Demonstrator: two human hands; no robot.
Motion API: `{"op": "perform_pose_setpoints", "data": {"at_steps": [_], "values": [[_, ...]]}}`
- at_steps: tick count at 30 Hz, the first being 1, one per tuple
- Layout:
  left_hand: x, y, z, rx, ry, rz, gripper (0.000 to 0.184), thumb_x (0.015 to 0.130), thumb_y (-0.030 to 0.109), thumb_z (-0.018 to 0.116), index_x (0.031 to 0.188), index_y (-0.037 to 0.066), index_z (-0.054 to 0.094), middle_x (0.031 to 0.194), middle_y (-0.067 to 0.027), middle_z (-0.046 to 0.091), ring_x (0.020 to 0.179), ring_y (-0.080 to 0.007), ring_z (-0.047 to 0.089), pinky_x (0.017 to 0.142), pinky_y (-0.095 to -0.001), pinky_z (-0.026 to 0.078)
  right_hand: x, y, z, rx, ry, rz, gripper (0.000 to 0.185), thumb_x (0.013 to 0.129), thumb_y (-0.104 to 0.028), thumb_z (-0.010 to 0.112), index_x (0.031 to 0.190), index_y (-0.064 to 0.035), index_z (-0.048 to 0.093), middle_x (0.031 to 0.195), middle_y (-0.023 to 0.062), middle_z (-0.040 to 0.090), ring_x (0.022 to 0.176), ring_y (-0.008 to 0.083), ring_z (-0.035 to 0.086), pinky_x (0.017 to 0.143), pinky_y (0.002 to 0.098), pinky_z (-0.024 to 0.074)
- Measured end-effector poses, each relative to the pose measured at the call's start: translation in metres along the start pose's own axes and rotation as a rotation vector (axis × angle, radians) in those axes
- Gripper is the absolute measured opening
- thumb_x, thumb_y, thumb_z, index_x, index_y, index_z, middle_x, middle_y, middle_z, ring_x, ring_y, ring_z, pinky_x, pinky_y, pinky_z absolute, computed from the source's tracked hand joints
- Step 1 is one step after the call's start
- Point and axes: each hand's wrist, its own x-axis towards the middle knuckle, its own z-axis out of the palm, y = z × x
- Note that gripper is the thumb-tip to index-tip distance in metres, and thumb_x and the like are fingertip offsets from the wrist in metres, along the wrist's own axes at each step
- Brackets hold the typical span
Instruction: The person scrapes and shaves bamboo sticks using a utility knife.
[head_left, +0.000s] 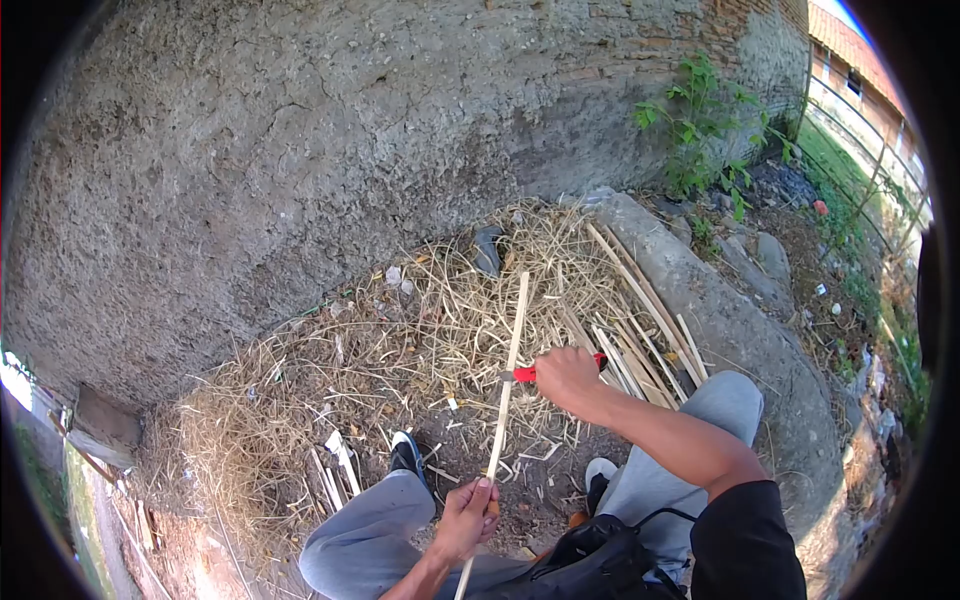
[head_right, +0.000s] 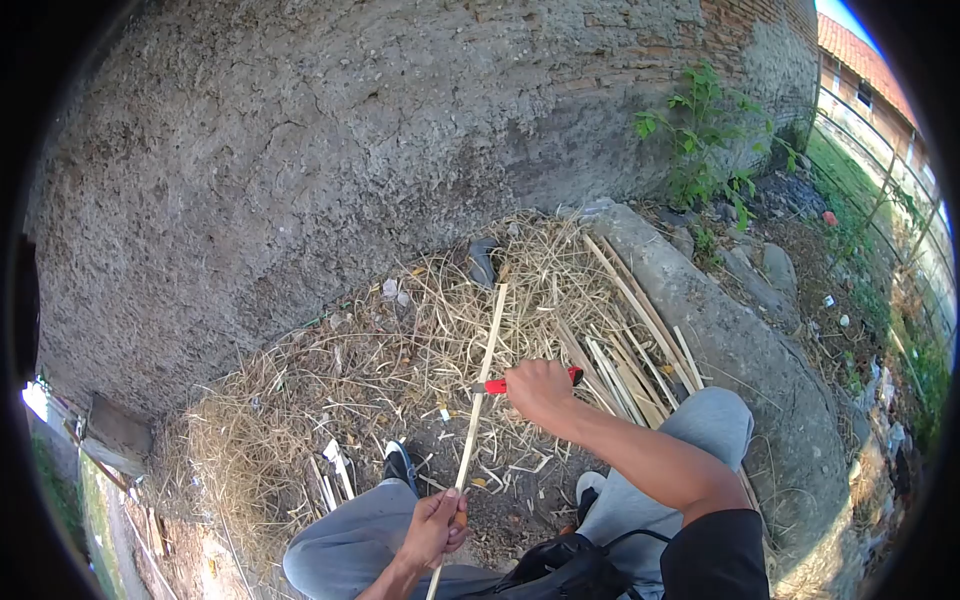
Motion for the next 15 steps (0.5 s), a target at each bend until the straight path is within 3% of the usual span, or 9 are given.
{"op": "perform_pose_setpoints", "data": {"at_steps": [8, 10, 15], "values": [[-0.011, -0.009, -0.005, -0.007, -0.031, -0.064, 0.03, 0.104, 0.026, 0.039, 0.088, 0.004, 0.051, 0.055, 0.0015, 0.039, 0.042, -0.0054, 0.032, 0.037, -0.023, 0.026, 0.026, 0.042, 0.014, -0.09, 0.007, 0.153, 0.018, 0.081, -0.012, 0.055, 0.078, -0.0033, 0.071, 0.08, 0.0178, 0.069, 0.075, 0.0335, 0.069, 0.064, 0.0442, 0.0531], [-0.015, -0.015, -0.01, 0.129, -0.042, -0.046, 0.032, 0.104, 0.027, 0.04, 0.086, 0.004, 0.052, 0.056, 0.0011, 0.042, 0.044, -0.0052, 0.034, 0.039, -0.0228, 0.028, 0.037, 0.067, 0.016, -0.126, 0.049, 0.25, 0.02, 0.083, -0.013, 0.054, 0.079, -0.0052, 0.072, 0.081, 0.0175, 0.069, 0.076, 0.0327, 0.069, 0.065, 0.0444, 0.0535], [-0.002, -0.019, -0.004, 0.117, -0.035, -0.092, 0.032, 0.104, 0.028, 0.041, 0.086, 0.004, 0.054, 0.057, 0.0025, 0.043, 0.046, -0.0044, 0.034, 0.041, -0.0224, 0.028, 0.052, 0.106, 0.028, -0.219, -0.011, 0.272, 0.021, 0.087, -0.015, 0.053, 0.086, -0.0062, 0.072, 0.088, 0.0154, 0.07, 0.082, 0.0305, 0.07, 0.069, 0.0427, 0.0549]]}}
